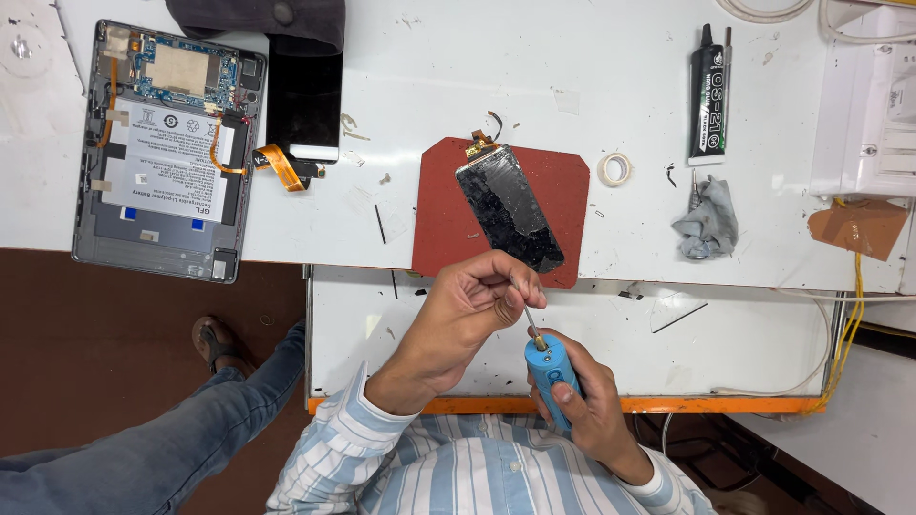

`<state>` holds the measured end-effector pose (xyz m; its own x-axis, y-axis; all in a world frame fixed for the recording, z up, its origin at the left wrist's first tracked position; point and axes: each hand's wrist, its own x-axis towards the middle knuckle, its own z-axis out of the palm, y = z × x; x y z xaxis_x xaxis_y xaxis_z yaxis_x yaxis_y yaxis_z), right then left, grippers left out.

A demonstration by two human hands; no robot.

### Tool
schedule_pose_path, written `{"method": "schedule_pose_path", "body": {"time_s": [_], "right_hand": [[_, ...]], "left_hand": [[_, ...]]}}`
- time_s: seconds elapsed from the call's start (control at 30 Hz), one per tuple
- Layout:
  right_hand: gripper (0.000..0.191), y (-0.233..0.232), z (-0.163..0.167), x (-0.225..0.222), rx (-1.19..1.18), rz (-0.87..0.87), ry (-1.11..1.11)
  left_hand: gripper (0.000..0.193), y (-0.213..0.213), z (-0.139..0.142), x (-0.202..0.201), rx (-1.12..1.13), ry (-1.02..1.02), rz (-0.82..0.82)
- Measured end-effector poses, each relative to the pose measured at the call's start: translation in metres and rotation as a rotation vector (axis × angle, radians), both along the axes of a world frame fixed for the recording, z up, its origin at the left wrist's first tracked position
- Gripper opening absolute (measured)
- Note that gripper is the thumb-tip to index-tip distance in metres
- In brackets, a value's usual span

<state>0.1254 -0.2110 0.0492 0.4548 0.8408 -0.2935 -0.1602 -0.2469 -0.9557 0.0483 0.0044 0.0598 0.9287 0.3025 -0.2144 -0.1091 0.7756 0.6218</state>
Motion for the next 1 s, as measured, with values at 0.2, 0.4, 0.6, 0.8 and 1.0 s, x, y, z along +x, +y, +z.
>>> {"method": "schedule_pose_path", "body": {"time_s": [0.2, 0.4, 0.6, 0.8, 1.0], "right_hand": [[0.074, -0.001, 0.003, -0.003, 0.013, 0.009, -0.015], [0.076, -0.006, 0.004, -0.005, 0.049, 0.032, -0.066], [0.074, -0.007, 0.005, -0.008, 0.058, 0.039, -0.129], [0.074, -0.015, 0.007, -0.010, 0.017, 0.060, -0.241], [0.066, -0.016, -0.020, -0.018, -0.112, 0.188, -0.402]], "left_hand": [[0.016, 0.005, 0.005, -0.004, 0.002, -0.045, -0.001], [0.018, 0.008, 0.022, -0.006, 0.021, -0.038, -0.013], [0.019, 0.005, 0.010, -0.017, 0.018, -0.031, -0.013], [0.017, 0.013, 0.046, -0.010, 0.005, -0.070, -0.038], [0.013, 0.083, 0.089, -0.034, 0.520, -0.308, 0.844]]}}
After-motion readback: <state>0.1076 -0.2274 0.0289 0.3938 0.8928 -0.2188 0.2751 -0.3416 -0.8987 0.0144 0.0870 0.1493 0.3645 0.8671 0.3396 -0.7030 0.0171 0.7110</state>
